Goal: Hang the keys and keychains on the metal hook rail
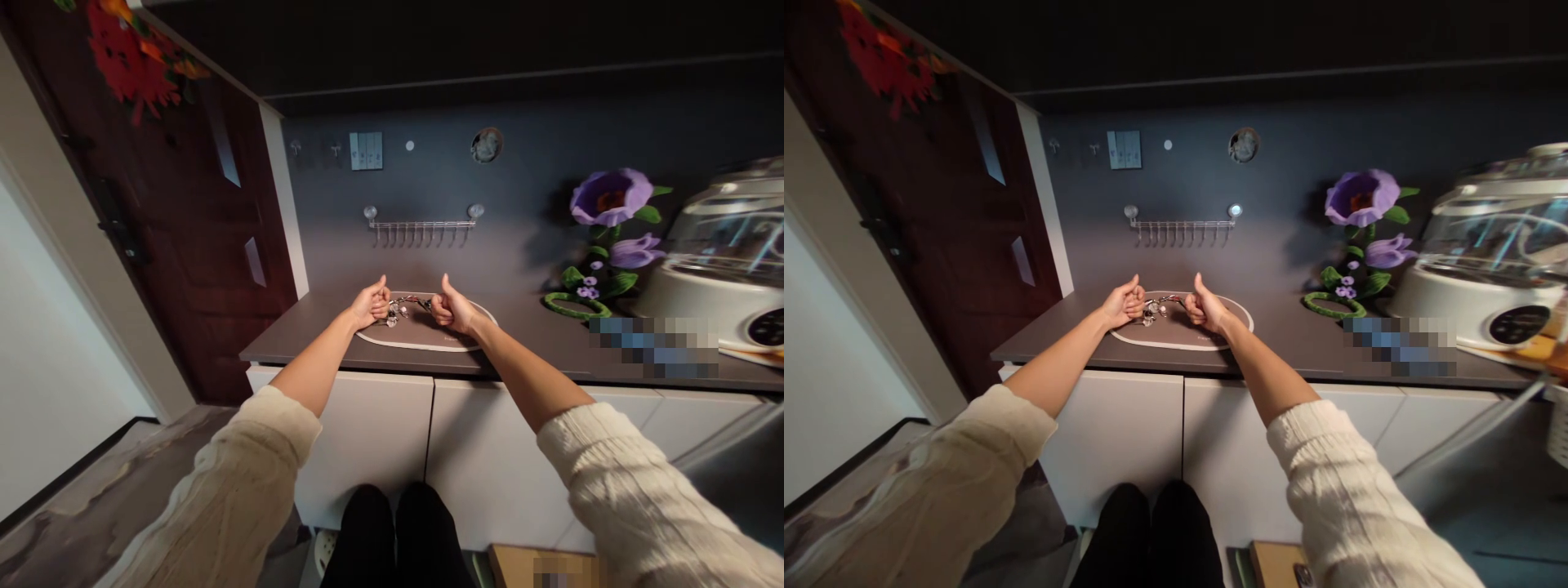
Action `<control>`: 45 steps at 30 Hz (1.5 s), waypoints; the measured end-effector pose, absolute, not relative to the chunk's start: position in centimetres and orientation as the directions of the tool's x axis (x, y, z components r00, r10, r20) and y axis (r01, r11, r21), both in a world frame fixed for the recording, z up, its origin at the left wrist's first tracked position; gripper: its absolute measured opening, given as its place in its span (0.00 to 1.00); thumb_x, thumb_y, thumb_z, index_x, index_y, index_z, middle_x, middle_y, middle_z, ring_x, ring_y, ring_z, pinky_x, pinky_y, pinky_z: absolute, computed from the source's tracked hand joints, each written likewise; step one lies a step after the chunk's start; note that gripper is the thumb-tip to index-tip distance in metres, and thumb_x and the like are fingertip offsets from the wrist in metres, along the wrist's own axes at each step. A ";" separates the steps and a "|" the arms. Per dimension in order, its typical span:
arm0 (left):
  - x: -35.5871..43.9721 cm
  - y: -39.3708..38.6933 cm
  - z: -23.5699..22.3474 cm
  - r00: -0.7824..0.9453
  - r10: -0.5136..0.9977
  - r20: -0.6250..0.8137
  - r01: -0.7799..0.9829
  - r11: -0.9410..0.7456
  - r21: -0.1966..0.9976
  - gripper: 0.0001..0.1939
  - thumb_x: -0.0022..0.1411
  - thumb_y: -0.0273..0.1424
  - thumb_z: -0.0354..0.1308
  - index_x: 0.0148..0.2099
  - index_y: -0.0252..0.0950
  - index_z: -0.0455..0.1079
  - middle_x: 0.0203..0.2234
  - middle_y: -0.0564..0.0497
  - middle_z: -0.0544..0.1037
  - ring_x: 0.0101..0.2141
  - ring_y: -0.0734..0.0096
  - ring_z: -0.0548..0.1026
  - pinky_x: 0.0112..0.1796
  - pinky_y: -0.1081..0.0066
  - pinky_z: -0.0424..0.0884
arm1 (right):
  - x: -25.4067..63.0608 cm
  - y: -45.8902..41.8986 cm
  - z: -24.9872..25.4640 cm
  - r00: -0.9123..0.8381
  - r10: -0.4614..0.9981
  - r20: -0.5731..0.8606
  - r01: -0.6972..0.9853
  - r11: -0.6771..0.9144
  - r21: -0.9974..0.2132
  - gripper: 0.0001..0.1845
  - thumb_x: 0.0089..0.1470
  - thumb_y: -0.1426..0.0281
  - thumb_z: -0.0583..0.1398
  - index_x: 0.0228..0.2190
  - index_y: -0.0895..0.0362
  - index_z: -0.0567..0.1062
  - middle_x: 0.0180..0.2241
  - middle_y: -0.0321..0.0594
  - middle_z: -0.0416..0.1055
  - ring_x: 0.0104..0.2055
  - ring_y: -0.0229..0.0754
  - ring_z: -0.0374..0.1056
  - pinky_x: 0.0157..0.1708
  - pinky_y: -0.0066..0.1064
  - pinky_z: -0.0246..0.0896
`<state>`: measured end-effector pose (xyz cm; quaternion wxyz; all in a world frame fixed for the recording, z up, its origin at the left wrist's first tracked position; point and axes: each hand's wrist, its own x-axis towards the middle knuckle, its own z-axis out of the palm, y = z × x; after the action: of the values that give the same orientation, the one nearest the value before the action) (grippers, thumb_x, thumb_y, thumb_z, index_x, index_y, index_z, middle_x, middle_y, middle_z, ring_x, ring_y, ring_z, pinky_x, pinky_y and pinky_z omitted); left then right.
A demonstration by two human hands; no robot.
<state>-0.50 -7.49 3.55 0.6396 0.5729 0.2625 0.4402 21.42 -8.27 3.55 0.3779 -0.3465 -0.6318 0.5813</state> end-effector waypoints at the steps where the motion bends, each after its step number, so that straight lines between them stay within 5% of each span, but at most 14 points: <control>1: -0.5 -7.2 4.0 0.439 0.875 0.205 -0.242 -0.105 0.965 0.24 0.53 0.51 0.52 0.22 0.34 0.57 0.08 0.62 0.50 0.10 0.86 0.46 0.15 0.78 0.43 | 21.2 -7.9 3.8 -0.465 0.879 0.103 -0.007 0.113 -0.994 0.32 0.49 0.41 0.40 0.15 0.56 0.56 0.09 0.27 0.42 0.12 0.29 0.35 0.13 0.24 0.33; 6: -0.2 -5.2 5.5 0.193 0.890 0.413 0.121 -0.439 0.890 0.13 0.49 0.38 0.60 0.29 0.33 0.64 0.16 0.57 0.65 0.18 0.83 0.60 0.22 0.78 0.56 | 19.8 -6.5 4.9 -0.291 0.925 0.243 -0.008 0.252 -0.968 0.20 0.49 0.52 0.55 0.23 0.57 0.64 0.09 0.26 0.48 0.11 0.29 0.40 0.13 0.24 0.34; 13: 0.2 -2.7 4.8 0.433 0.754 0.494 0.553 -0.655 0.515 0.09 0.52 0.32 0.54 0.31 0.33 0.72 0.27 0.51 0.74 0.29 0.73 0.68 0.34 0.73 0.62 | 18.0 -4.1 3.9 -0.060 0.957 0.285 0.091 0.290 -0.953 0.08 0.51 0.65 0.55 0.27 0.57 0.63 0.14 0.28 0.57 0.11 0.28 0.49 0.11 0.22 0.41; 26: -0.7 -1.1 3.5 0.674 0.637 0.375 0.617 -0.764 0.190 0.12 0.57 0.33 0.51 0.39 0.38 0.74 0.35 0.49 0.74 0.41 0.67 0.68 0.44 0.71 0.61 | 17.7 -1.9 0.4 -0.138 0.925 0.354 0.450 0.377 -0.809 0.07 0.51 0.67 0.53 0.28 0.59 0.66 0.15 0.29 0.60 0.16 0.29 0.53 0.18 0.21 0.47; 34: -1.0 -1.7 4.0 0.695 0.660 0.286 0.625 -0.751 0.214 0.11 0.57 0.31 0.51 0.39 0.37 0.73 0.36 0.50 0.73 0.37 0.71 0.70 0.39 0.75 0.62 | 17.6 -2.0 0.7 -0.148 0.931 0.333 0.431 0.364 -0.826 0.08 0.50 0.67 0.55 0.28 0.59 0.68 0.14 0.30 0.60 0.15 0.28 0.51 0.17 0.22 0.46; 45: -0.8 -1.0 3.3 0.606 0.665 0.436 0.660 -0.727 0.192 0.10 0.57 0.31 0.51 0.33 0.35 0.73 0.29 0.50 0.73 0.31 0.71 0.69 0.33 0.74 0.60 | 17.2 -2.6 1.1 -0.152 0.936 0.316 0.445 0.350 -0.824 0.07 0.51 0.68 0.55 0.28 0.59 0.68 0.14 0.30 0.59 0.15 0.28 0.51 0.17 0.22 0.46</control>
<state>-0.75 -1.04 3.30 0.0058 0.8962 0.3696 0.2454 17.18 -2.61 1.09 0.4266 -0.4918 -0.7023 0.2879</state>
